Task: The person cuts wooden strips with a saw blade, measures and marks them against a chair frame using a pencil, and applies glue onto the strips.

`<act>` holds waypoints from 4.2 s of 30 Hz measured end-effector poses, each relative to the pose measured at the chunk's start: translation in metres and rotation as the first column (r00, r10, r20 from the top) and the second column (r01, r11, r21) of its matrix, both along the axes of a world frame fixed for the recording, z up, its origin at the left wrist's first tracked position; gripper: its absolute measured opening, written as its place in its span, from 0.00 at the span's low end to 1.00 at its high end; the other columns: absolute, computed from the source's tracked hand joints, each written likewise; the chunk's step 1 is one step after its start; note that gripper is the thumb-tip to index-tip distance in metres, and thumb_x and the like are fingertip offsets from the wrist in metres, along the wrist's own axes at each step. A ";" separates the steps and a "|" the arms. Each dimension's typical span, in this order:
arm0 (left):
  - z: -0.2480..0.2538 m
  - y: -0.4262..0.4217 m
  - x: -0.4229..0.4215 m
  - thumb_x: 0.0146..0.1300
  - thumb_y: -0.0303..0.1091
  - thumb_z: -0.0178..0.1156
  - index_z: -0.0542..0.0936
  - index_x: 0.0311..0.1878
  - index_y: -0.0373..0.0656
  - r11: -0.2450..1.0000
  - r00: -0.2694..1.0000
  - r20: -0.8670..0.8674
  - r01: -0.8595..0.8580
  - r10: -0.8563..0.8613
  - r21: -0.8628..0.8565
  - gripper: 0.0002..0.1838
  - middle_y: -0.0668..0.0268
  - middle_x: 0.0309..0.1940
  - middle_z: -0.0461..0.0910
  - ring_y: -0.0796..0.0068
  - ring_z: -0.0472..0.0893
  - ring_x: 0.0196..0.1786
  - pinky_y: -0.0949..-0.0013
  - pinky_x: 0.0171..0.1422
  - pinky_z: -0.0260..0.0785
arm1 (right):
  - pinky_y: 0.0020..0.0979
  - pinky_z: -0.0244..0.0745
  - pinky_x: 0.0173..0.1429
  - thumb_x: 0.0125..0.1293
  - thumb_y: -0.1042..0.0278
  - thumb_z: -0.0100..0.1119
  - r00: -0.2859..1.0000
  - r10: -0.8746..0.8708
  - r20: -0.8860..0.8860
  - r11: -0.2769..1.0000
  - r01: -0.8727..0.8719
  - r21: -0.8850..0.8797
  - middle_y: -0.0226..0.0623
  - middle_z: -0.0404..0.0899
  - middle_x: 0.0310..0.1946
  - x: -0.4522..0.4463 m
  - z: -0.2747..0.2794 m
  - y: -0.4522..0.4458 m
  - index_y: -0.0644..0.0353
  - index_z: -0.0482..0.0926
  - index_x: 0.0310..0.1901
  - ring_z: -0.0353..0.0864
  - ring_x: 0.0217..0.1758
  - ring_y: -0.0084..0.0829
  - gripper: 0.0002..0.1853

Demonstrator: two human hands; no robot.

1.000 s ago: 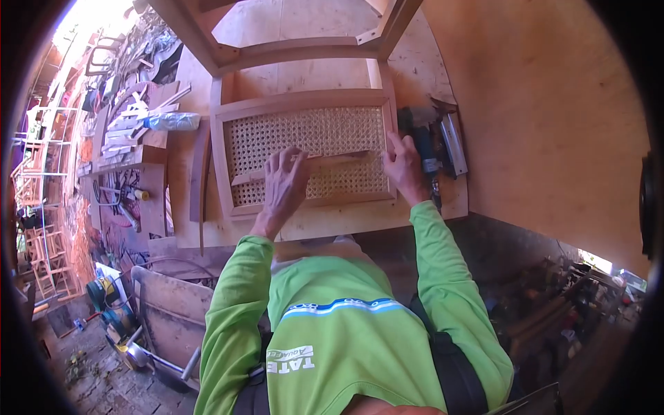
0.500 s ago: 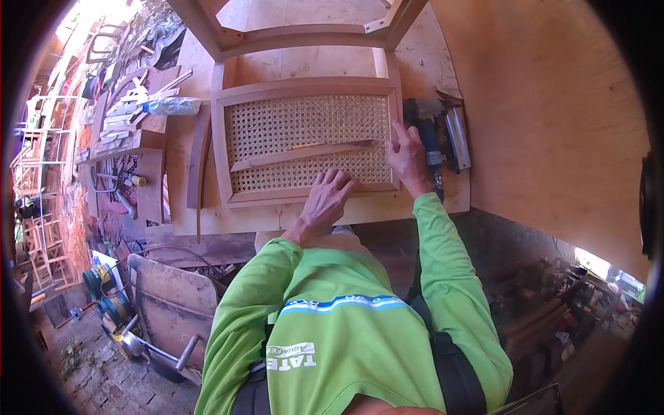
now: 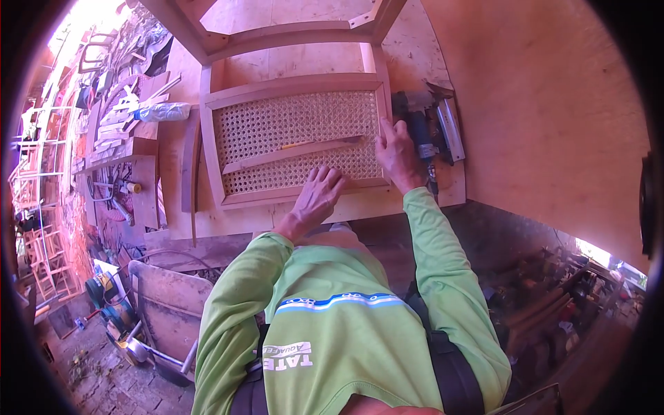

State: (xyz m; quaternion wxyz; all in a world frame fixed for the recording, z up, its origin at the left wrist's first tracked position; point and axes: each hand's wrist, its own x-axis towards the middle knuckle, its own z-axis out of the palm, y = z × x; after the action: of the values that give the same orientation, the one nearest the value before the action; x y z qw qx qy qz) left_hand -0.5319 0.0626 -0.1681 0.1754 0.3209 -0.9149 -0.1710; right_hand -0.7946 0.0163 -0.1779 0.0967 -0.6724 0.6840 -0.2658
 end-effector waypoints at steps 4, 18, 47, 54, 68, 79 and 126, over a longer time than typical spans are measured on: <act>0.000 0.000 0.002 0.59 0.23 0.63 0.82 0.61 0.41 1.000 1.000 -0.002 0.000 0.000 -0.003 0.24 0.57 0.56 0.80 0.49 0.78 0.61 0.48 0.68 0.71 | 0.52 0.83 0.53 0.70 0.70 0.72 1.000 0.011 0.003 0.997 -0.010 -0.083 0.50 0.74 0.47 -0.001 -0.006 0.004 0.59 0.80 0.68 0.83 0.51 0.55 0.26; 0.001 0.001 -0.002 0.64 0.24 0.63 0.83 0.60 0.43 0.999 0.998 -0.028 -0.047 0.047 0.020 0.20 0.58 0.57 0.81 0.50 0.79 0.59 0.48 0.64 0.71 | 0.48 0.84 0.48 0.74 0.66 0.69 0.993 0.111 0.040 0.954 -0.095 -0.285 0.48 0.72 0.54 -0.016 -0.033 0.014 0.59 0.76 0.73 0.83 0.48 0.51 0.28; 0.038 0.027 -0.005 0.71 0.25 0.66 0.81 0.68 0.41 0.982 0.979 -0.105 -0.166 0.176 0.091 0.23 0.53 0.61 0.81 0.45 0.78 0.64 0.44 0.70 0.72 | 0.49 0.84 0.55 0.72 0.66 0.74 0.987 0.127 0.099 0.970 -0.103 -0.221 0.49 0.73 0.52 -0.020 -0.003 0.011 0.60 0.79 0.70 0.83 0.53 0.52 0.27; 0.064 0.040 0.040 0.71 0.24 0.67 0.82 0.68 0.40 0.913 0.893 -0.193 -0.390 0.406 0.118 0.22 0.51 0.59 0.82 0.43 0.79 0.61 0.45 0.67 0.75 | 0.53 0.84 0.48 0.71 0.60 0.75 0.989 -0.097 0.108 0.973 0.118 -0.201 0.48 0.77 0.49 -0.001 -0.006 -0.010 0.59 0.81 0.53 0.84 0.52 0.55 0.17; 0.067 0.086 0.167 0.67 0.18 0.66 0.84 0.61 0.38 0.886 0.862 -0.237 -0.392 0.447 0.248 0.19 0.54 0.51 0.84 0.46 0.82 0.54 0.50 0.57 0.79 | 0.55 0.80 0.54 0.69 0.58 0.71 0.887 -0.454 -0.077 0.885 0.460 0.072 0.53 0.85 0.40 0.001 -0.040 -0.033 0.63 0.82 0.40 0.87 0.49 0.59 0.14; 0.074 0.033 0.260 0.77 0.36 0.69 0.75 0.66 0.38 0.668 0.713 -0.050 -0.628 0.699 0.400 0.22 0.47 0.42 0.88 0.39 0.90 0.41 0.42 0.42 0.81 | 0.56 0.80 0.58 0.67 0.57 0.72 0.852 -0.508 -0.130 0.850 0.520 0.083 0.54 0.87 0.41 0.008 -0.029 -0.031 0.64 0.84 0.39 0.87 0.50 0.61 0.16; 0.061 -0.061 0.245 0.69 0.50 0.75 0.79 0.52 0.39 0.428 0.532 0.258 -0.826 0.806 0.367 0.25 0.43 0.39 0.90 0.33 0.90 0.47 0.39 0.53 0.81 | 0.47 0.85 0.38 0.75 0.66 0.61 0.857 -0.516 -0.005 0.852 0.514 0.097 0.45 0.84 0.36 -0.063 -0.091 -0.041 0.61 0.76 0.48 0.89 0.36 0.45 0.09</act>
State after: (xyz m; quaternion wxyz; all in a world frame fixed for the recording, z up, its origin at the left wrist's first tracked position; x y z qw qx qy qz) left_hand -0.2869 0.0017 -0.1071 0.1375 0.7570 -0.5823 -0.2627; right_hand -0.8576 -0.0245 -0.2694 0.0610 -0.4567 0.8496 -0.2565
